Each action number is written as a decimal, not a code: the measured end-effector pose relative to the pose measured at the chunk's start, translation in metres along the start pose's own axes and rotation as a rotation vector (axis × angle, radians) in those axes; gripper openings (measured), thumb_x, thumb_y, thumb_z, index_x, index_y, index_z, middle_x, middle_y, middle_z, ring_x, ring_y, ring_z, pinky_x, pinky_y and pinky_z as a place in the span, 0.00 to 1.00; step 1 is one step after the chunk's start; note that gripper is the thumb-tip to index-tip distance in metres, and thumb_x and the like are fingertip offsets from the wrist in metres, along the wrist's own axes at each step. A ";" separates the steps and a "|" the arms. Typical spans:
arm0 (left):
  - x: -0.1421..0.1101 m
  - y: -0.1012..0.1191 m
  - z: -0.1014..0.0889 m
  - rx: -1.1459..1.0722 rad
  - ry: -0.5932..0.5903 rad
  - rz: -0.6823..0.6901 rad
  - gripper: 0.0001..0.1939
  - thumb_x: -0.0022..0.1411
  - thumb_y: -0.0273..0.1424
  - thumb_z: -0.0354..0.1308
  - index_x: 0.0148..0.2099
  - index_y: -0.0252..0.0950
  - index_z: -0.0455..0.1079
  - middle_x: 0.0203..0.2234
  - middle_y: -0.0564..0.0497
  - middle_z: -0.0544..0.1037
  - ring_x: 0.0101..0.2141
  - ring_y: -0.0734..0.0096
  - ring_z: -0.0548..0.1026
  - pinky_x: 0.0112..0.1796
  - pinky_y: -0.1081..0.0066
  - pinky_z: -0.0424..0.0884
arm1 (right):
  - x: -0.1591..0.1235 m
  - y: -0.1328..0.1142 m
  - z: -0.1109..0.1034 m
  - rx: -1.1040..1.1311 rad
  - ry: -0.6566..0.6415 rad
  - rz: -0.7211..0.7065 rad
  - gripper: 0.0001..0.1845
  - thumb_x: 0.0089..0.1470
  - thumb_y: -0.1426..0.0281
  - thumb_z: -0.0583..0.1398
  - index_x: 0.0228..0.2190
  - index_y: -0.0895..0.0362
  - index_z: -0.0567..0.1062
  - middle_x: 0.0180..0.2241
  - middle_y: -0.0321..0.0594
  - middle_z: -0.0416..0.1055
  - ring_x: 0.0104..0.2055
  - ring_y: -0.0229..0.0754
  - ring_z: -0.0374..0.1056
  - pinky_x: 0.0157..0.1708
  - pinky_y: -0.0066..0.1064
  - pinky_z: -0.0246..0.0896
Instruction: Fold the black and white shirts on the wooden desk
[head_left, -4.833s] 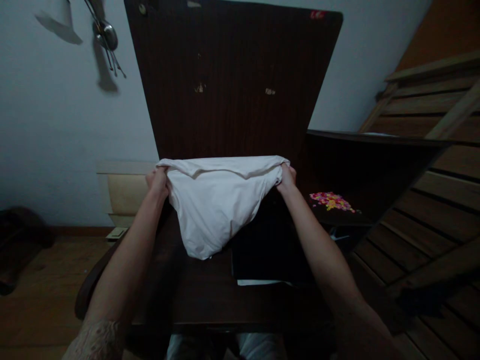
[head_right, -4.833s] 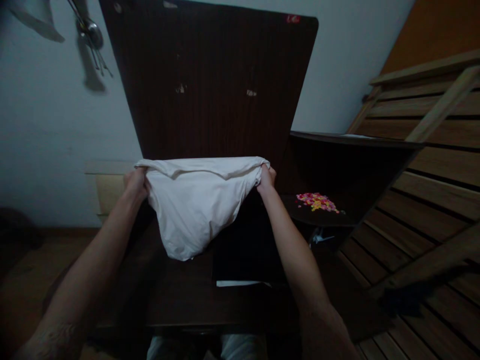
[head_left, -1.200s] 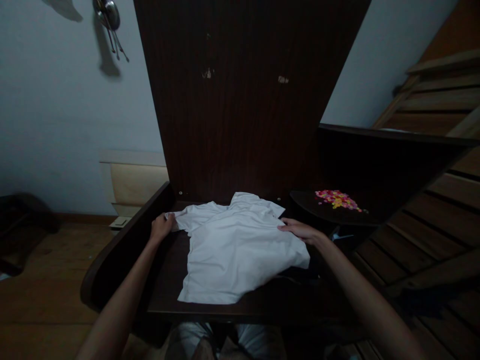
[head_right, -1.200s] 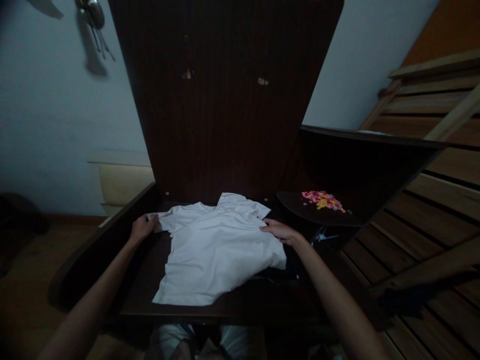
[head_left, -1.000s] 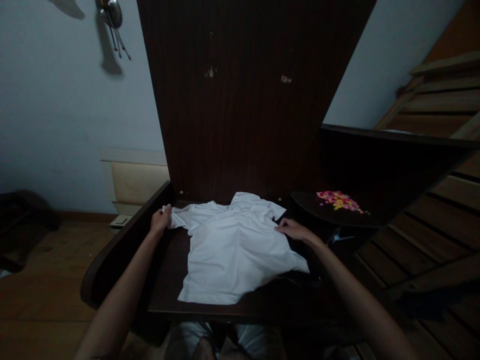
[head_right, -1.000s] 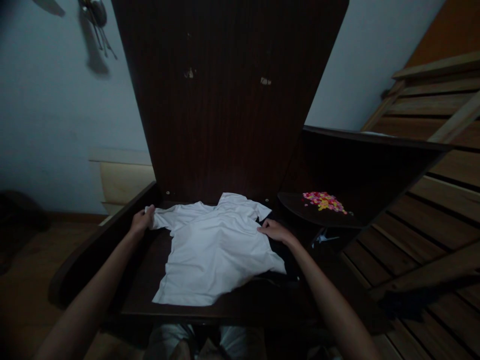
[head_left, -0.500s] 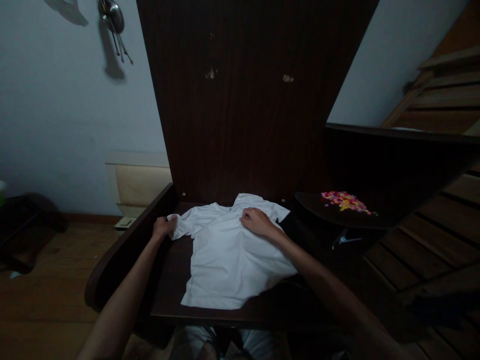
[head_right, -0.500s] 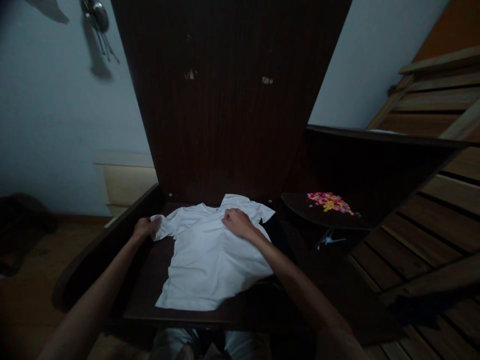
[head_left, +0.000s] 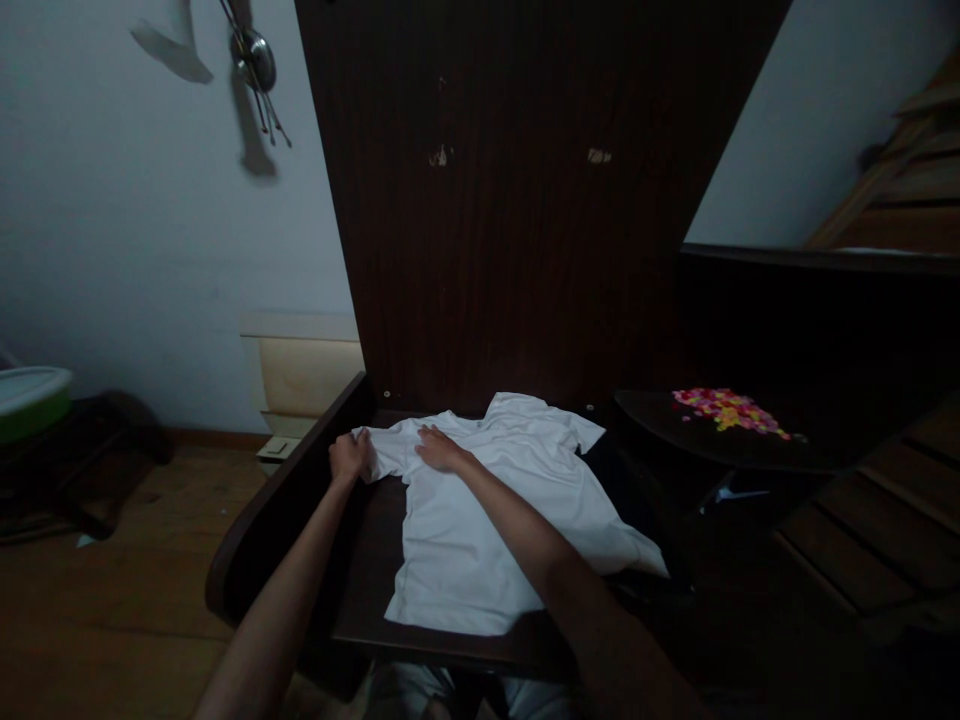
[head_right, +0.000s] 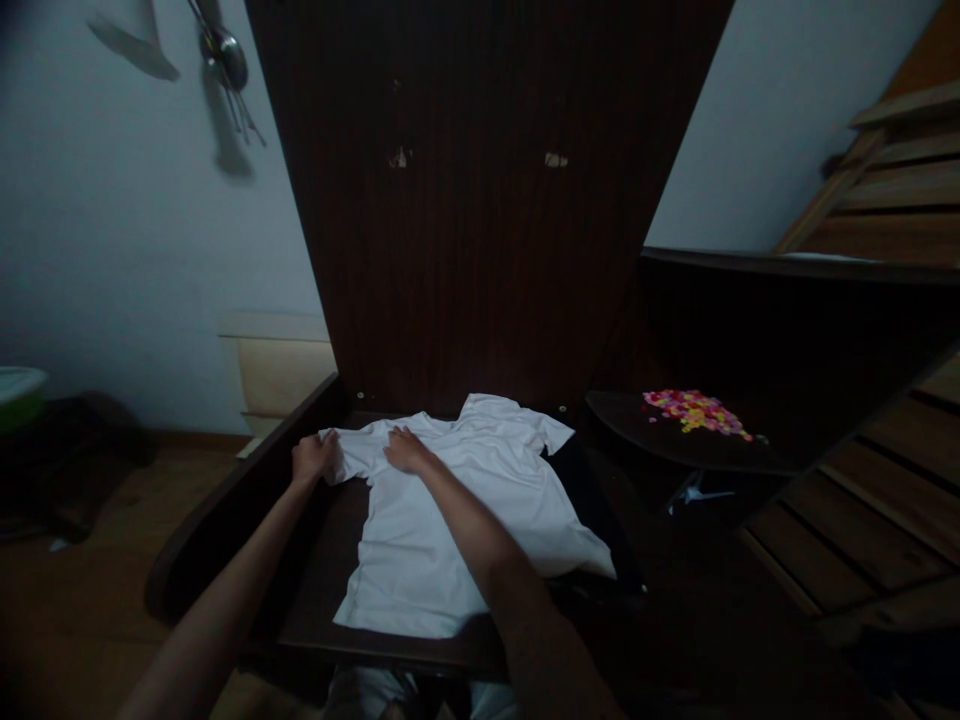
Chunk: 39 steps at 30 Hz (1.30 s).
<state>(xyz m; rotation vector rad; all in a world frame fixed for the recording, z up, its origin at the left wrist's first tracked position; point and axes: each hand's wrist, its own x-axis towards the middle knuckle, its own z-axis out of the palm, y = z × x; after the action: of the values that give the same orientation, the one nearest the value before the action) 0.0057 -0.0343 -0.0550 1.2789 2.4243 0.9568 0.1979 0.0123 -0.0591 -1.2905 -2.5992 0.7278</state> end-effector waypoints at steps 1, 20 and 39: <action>-0.001 -0.001 0.000 0.000 0.005 -0.004 0.19 0.61 0.39 0.51 0.35 0.30 0.77 0.38 0.27 0.79 0.48 0.40 0.75 0.41 0.60 0.70 | 0.003 -0.001 0.004 -0.016 -0.046 0.038 0.33 0.60 0.65 0.54 0.63 0.65 0.58 0.68 0.53 0.46 0.70 0.56 0.40 0.65 0.46 0.39; 0.004 0.045 0.028 -0.596 -0.210 0.134 0.26 0.60 0.35 0.57 0.60 0.35 0.61 0.40 0.42 0.79 0.37 0.63 0.79 0.38 0.67 0.73 | 0.047 0.018 0.010 0.814 0.266 0.180 0.30 0.61 0.56 0.43 0.50 0.60 0.73 0.46 0.48 0.75 0.50 0.46 0.70 0.49 0.37 0.63; -0.052 0.008 0.027 0.433 -0.551 0.653 0.41 0.58 0.55 0.52 0.68 0.40 0.54 0.67 0.41 0.55 0.66 0.48 0.52 0.61 0.41 0.45 | 0.027 0.029 0.006 0.261 0.303 0.217 0.43 0.40 0.77 0.65 0.59 0.57 0.62 0.51 0.48 0.71 0.56 0.50 0.65 0.54 0.35 0.59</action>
<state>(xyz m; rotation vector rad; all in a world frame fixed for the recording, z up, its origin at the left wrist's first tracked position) 0.0548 -0.0607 -0.0751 2.2070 1.8439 0.1132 0.1997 0.0455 -0.0805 -1.4807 -2.0748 0.8013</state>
